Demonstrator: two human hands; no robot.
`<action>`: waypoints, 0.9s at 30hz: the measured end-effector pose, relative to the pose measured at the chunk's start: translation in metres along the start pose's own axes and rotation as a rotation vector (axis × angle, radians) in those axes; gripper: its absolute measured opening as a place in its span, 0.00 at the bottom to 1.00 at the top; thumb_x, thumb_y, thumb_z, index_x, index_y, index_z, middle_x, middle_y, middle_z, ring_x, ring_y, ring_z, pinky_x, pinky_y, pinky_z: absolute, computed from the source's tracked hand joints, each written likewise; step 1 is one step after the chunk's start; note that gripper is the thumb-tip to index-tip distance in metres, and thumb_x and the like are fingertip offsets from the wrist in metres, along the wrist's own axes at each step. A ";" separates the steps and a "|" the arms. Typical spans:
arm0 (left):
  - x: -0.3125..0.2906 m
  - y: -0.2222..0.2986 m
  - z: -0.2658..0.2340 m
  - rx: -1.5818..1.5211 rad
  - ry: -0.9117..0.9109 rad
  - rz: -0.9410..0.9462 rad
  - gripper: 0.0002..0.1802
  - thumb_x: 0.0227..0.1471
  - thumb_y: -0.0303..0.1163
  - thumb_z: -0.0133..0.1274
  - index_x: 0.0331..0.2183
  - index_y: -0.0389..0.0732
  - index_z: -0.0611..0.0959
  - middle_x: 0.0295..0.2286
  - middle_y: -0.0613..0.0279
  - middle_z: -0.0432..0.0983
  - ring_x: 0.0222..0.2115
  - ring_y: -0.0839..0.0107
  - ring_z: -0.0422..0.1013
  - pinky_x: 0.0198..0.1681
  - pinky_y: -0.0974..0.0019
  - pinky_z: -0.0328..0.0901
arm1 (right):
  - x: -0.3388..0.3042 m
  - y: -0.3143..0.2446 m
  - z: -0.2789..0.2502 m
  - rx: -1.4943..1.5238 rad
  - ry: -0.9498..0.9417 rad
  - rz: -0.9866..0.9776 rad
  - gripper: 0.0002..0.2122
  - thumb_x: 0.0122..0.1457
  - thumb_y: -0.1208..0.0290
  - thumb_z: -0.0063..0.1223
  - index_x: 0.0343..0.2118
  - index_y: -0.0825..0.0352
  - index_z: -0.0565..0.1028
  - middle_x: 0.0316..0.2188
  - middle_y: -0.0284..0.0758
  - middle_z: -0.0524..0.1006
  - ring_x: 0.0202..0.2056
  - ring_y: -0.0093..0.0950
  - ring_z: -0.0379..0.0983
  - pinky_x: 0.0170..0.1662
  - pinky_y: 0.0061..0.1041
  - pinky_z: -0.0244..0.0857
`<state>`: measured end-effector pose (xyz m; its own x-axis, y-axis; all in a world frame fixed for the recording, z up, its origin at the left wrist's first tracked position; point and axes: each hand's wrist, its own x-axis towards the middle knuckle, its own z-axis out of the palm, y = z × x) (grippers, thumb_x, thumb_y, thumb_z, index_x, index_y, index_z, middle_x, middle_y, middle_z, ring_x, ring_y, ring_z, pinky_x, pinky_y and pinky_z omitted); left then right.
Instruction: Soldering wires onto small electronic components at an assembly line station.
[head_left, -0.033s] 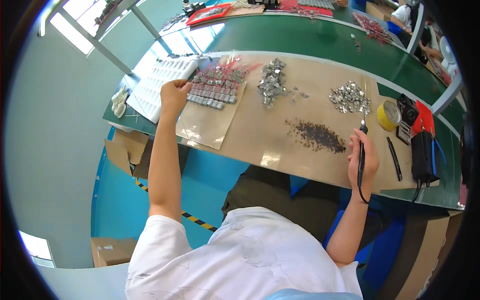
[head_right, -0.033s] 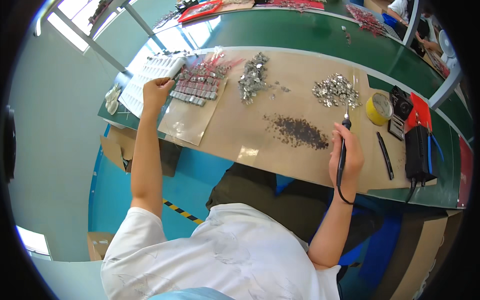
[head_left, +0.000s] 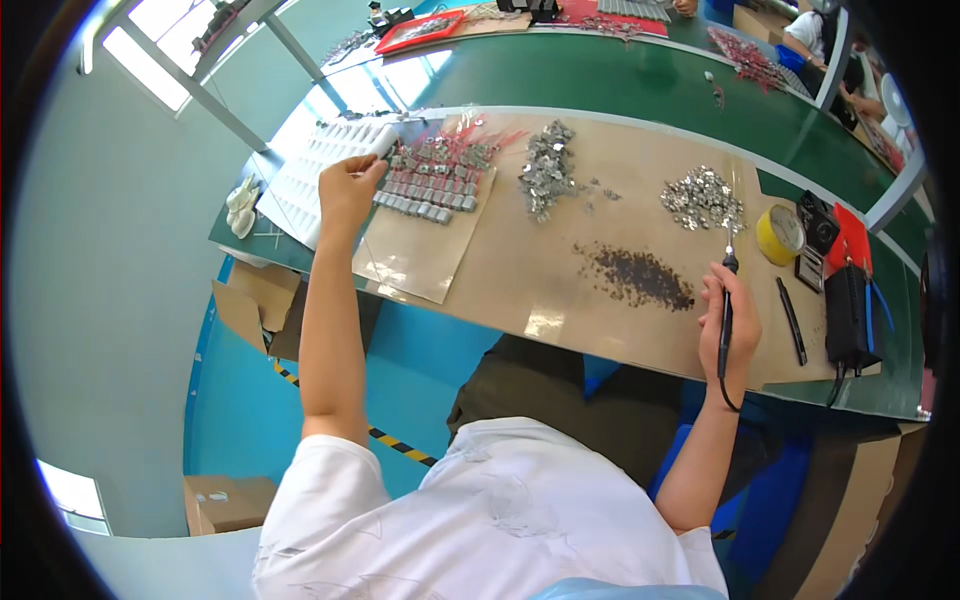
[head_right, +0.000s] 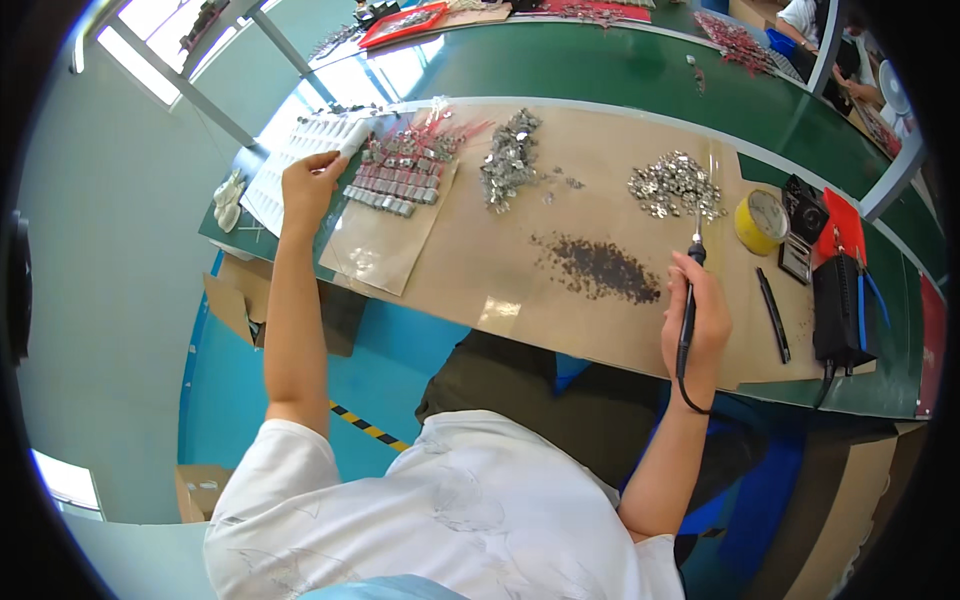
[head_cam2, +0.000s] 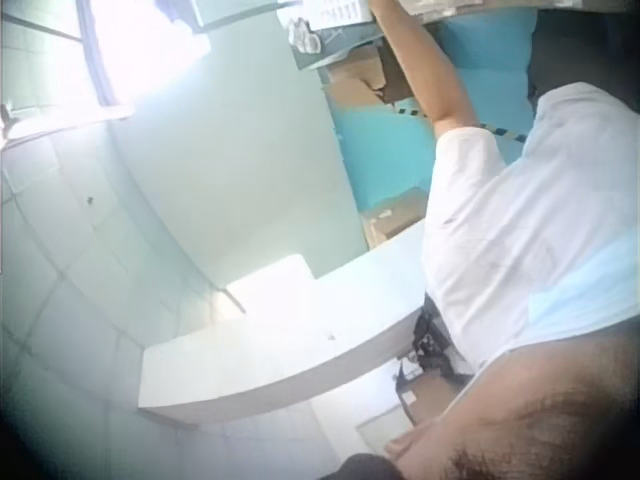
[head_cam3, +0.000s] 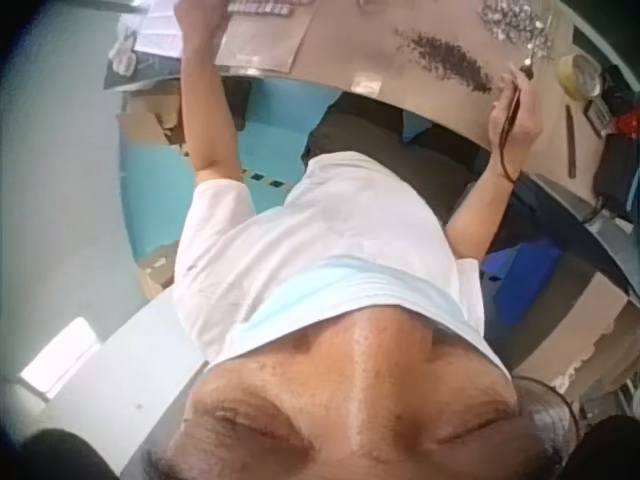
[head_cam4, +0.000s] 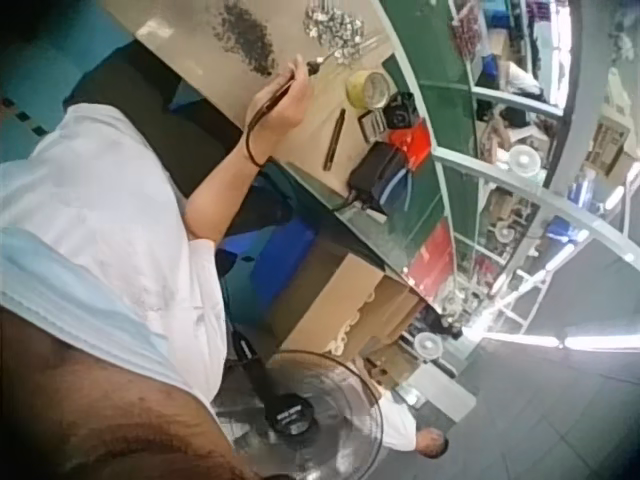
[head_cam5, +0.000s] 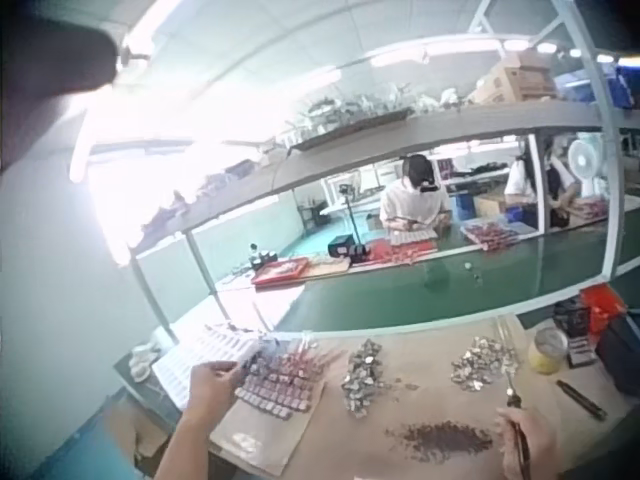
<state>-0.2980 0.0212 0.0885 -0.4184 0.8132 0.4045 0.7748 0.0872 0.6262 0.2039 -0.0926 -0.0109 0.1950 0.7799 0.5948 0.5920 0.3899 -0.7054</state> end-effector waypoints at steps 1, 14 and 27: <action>-0.007 0.011 -0.009 -0.061 0.038 -0.021 0.18 0.54 0.38 0.68 0.40 0.33 0.91 0.26 0.54 0.85 0.27 0.73 0.79 0.33 0.65 0.72 | -0.001 0.000 -0.001 0.002 0.009 -0.003 0.09 0.69 0.76 0.57 0.49 0.64 0.81 0.33 0.36 0.80 0.31 0.24 0.78 0.28 0.22 0.71; -0.021 0.039 -0.020 -1.073 0.209 -0.176 0.19 0.58 0.26 0.66 0.49 0.26 0.84 0.27 0.61 0.76 0.17 0.83 0.60 0.15 0.78 0.45 | -0.002 -0.003 -0.002 -0.062 -0.004 -0.023 0.08 0.70 0.77 0.55 0.49 0.66 0.81 0.34 0.36 0.82 0.32 0.24 0.79 0.27 0.21 0.70; -0.132 0.097 0.047 -0.564 -0.886 0.373 0.20 0.48 0.21 0.68 0.45 0.32 0.87 0.38 0.60 0.82 0.32 0.74 0.75 0.39 0.69 0.72 | 0.003 0.003 0.003 0.005 0.043 0.012 0.09 0.69 0.77 0.57 0.49 0.64 0.82 0.36 0.34 0.83 0.31 0.22 0.81 0.26 0.19 0.71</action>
<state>-0.1452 -0.0509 0.0646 0.4558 0.8769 0.1524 0.3613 -0.3388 0.8687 0.2039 -0.0879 -0.0121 0.2356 0.7631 0.6018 0.5855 0.3828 -0.7146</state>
